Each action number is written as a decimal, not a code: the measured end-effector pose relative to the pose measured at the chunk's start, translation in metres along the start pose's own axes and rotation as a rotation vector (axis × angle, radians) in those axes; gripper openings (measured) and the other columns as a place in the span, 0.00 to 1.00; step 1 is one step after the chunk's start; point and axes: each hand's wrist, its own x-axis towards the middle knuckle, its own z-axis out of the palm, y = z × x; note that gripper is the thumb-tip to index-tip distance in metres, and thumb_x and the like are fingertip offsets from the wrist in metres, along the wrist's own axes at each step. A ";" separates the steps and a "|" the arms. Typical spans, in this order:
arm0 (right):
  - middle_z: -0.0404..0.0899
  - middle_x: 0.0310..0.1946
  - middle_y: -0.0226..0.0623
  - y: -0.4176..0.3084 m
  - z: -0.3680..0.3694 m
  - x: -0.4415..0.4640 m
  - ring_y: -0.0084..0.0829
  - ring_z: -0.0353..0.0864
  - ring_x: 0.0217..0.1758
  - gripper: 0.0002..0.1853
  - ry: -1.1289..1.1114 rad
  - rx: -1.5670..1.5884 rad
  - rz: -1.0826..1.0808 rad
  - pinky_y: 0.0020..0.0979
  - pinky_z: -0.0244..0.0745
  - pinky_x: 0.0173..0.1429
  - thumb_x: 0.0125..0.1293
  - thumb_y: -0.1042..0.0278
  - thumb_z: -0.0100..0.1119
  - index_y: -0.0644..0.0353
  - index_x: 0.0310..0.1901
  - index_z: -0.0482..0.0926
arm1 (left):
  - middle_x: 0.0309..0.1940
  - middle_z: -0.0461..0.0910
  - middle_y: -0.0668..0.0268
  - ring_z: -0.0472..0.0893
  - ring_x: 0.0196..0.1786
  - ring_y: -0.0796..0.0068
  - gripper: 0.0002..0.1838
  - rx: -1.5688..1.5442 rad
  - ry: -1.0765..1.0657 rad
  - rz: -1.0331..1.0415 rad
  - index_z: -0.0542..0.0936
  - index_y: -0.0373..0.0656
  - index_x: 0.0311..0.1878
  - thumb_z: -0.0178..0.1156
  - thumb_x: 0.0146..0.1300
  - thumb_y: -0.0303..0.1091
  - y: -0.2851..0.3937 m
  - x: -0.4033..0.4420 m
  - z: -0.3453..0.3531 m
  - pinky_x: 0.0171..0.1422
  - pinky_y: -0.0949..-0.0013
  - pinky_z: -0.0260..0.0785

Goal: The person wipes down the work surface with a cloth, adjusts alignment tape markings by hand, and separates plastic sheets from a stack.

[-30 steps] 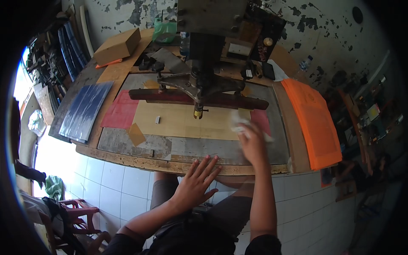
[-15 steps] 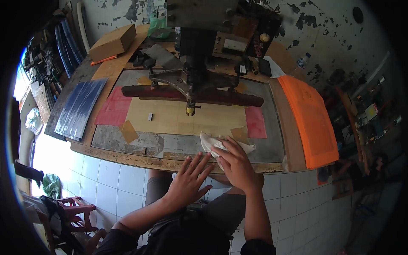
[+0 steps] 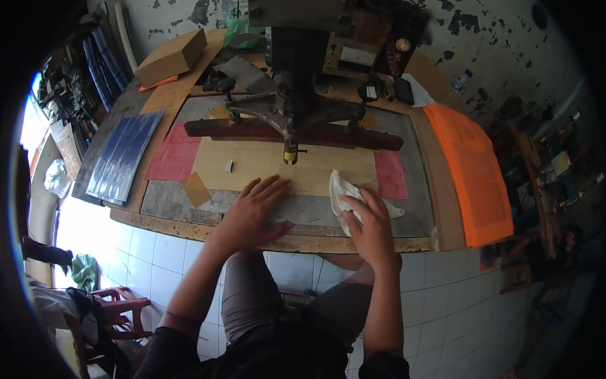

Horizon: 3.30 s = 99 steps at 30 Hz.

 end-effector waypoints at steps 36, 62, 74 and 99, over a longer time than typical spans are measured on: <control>0.84 0.64 0.44 -0.034 0.009 -0.044 0.52 0.80 0.73 0.20 -0.023 0.050 -0.211 0.52 0.74 0.78 0.68 0.73 0.72 0.52 0.61 0.91 | 0.87 0.67 0.58 0.54 0.93 0.53 0.61 0.124 -0.037 -0.091 0.47 0.36 0.92 0.62 0.73 0.70 0.004 -0.006 -0.008 0.96 0.37 0.32; 0.83 0.65 0.49 -0.030 0.020 -0.085 0.55 0.79 0.73 0.19 0.221 -0.239 -0.055 0.55 0.71 0.79 0.73 0.66 0.69 0.49 0.63 0.91 | 0.89 0.63 0.63 0.52 0.94 0.51 0.37 0.287 0.047 -0.190 0.66 0.44 0.87 0.56 0.80 0.45 0.004 -0.005 0.015 0.96 0.36 0.32; 0.84 0.63 0.45 -0.014 0.014 -0.038 0.53 0.82 0.68 0.17 0.140 -0.099 -0.024 0.51 0.74 0.73 0.72 0.67 0.71 0.52 0.61 0.89 | 0.85 0.72 0.63 0.64 0.89 0.55 0.30 0.134 0.014 -0.063 0.77 0.43 0.80 0.60 0.79 0.43 0.016 -0.020 0.008 0.94 0.36 0.44; 0.85 0.62 0.38 -0.066 0.046 -0.071 0.45 0.81 0.70 0.18 0.085 -0.043 -0.240 0.52 0.77 0.74 0.72 0.69 0.69 0.47 0.61 0.92 | 0.90 0.62 0.63 0.56 0.93 0.57 0.36 0.157 -0.043 -0.127 0.63 0.45 0.89 0.53 0.83 0.43 0.007 -0.004 0.011 0.95 0.38 0.36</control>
